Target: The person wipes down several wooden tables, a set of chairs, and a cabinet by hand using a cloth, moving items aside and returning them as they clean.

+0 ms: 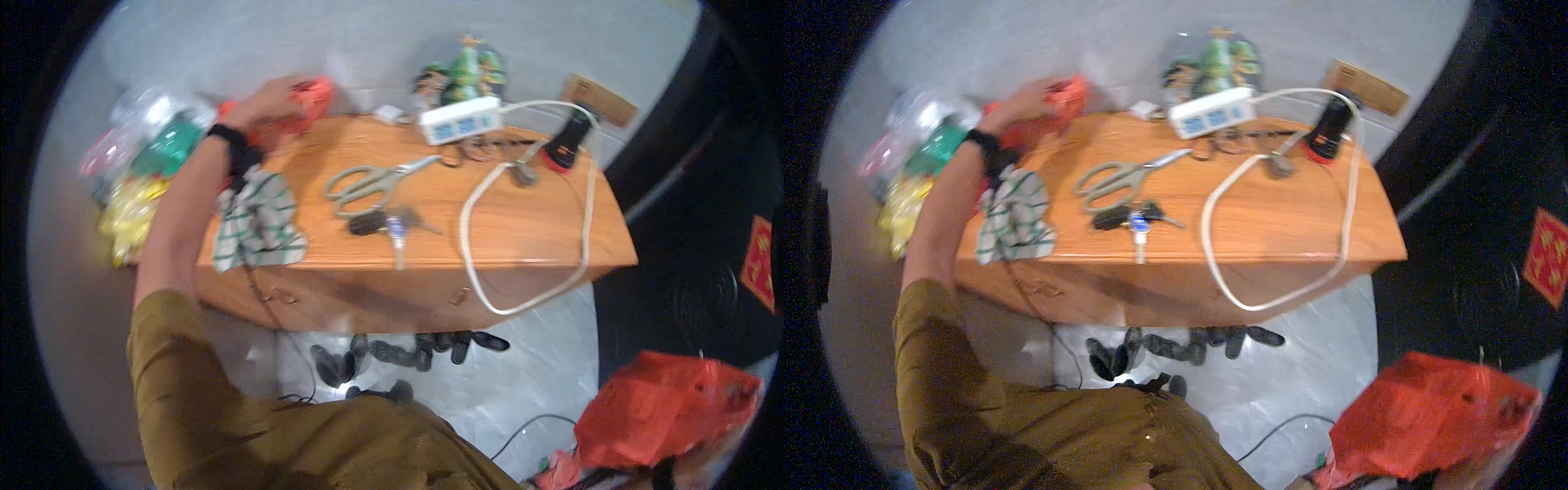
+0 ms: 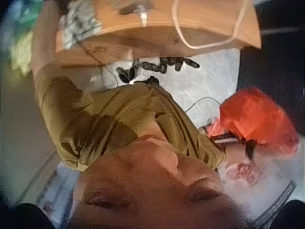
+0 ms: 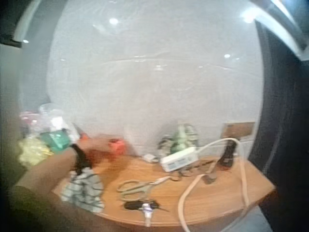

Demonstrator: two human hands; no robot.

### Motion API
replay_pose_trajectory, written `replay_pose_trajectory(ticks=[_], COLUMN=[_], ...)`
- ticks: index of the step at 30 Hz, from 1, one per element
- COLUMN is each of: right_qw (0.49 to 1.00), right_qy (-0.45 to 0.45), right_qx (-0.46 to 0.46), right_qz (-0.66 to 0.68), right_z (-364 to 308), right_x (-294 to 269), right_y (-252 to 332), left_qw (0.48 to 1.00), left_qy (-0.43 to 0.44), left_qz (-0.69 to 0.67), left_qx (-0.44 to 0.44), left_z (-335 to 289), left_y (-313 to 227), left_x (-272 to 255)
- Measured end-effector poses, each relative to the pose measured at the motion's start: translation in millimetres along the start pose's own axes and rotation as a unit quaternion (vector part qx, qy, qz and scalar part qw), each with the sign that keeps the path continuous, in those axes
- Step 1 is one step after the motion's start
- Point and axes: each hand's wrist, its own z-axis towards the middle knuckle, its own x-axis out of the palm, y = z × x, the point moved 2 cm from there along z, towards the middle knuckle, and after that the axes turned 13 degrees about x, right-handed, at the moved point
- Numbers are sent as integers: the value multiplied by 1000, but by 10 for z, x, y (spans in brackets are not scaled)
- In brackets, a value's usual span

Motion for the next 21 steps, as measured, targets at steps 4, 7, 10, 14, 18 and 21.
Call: replay_pose_trajectory(ticks=[4, 7, 10, 14, 18, 21], right_qw=[999, 998, 999, 1000, 999, 997], right_qy=[18, 12, 3, -2, 7, 26], right_qx=[-36, -42, -16, -8, -2, -10], right_qz=[35, 36, 44, 28, 41, 67], right_z=[104, 108, 64, 0, -19, 65], right_x=[103, 41, -54, -108, 20, 117], right_y=[184, 266, 128, 312, 411, 562], left_qw=[996, 993, 995, 996, 988, 982], left_qy=[-65, -111, -28, 28, -35, -42], left_qz=[22, 35, 76, 84, 142, 158], left_qx=[50, 25, 61, -25, 45, 92], left_z=[-604, -460, -589, -590, -595, -774], left_y=[766, 587, 672, 531, 101, -352], left_x=[-101, 108, 15, 85, -108, -236])
